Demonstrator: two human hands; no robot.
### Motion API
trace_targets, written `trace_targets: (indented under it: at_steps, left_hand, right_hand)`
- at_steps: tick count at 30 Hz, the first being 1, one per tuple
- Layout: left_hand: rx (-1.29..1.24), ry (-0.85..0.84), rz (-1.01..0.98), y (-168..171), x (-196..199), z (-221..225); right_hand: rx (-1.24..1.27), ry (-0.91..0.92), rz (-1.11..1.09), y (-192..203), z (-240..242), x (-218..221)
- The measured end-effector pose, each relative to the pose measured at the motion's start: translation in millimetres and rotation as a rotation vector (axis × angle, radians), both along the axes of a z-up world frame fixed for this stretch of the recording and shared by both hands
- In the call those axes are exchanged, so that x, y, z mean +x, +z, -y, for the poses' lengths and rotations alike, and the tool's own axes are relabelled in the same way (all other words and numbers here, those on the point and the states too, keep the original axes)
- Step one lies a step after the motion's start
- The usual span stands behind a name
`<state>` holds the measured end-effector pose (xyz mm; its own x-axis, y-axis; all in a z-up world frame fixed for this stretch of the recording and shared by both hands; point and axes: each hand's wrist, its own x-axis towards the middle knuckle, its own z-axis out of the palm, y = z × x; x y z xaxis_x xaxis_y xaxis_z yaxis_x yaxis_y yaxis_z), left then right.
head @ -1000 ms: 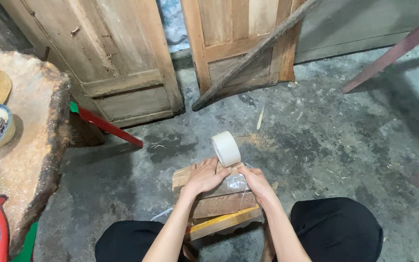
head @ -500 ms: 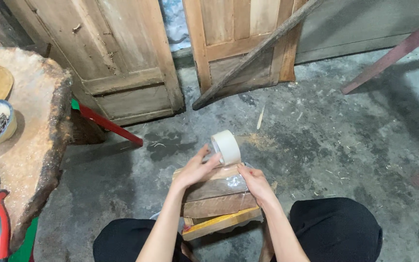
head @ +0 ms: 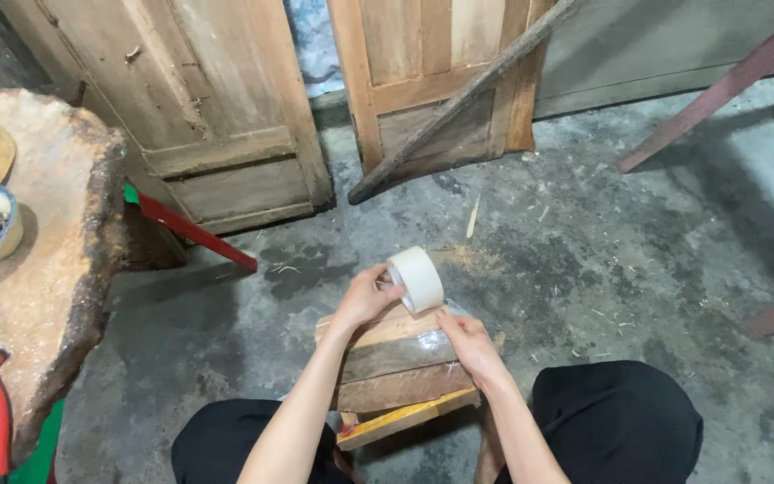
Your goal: Bundling small wooden planks together by wrapping them with clear adhesive tape and cutting the tape with a sickle.
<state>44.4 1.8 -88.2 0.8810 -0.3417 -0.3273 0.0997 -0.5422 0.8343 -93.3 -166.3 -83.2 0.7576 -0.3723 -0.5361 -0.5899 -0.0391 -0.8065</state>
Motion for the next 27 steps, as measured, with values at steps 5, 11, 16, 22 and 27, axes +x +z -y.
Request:
trace_targets:
  at_steps: [5, 11, 16, 22, 27]
  left_hand:
    - [-0.031, 0.039, 0.046, -24, 14, 21]
    - [-0.140, 0.193, 0.162, -31, 20, 28]
    - [-0.241, 0.173, 0.404, -36, 28, 28]
    - [-0.184, 0.183, 0.314, -21, 35, 24]
    - [0.243, 0.032, 0.332, -21, 34, 21]
  right_hand:
    - [-0.020, 0.007, -0.007, 21, -2, -7]
    - [0.054, -0.015, 0.055, 17, -2, -11]
    - [0.230, 0.089, 0.149, 0, 18, -15]
    - [0.318, 0.074, 0.175, -20, 18, -17]
    - [0.373, 0.039, 0.196, -40, 19, -18]
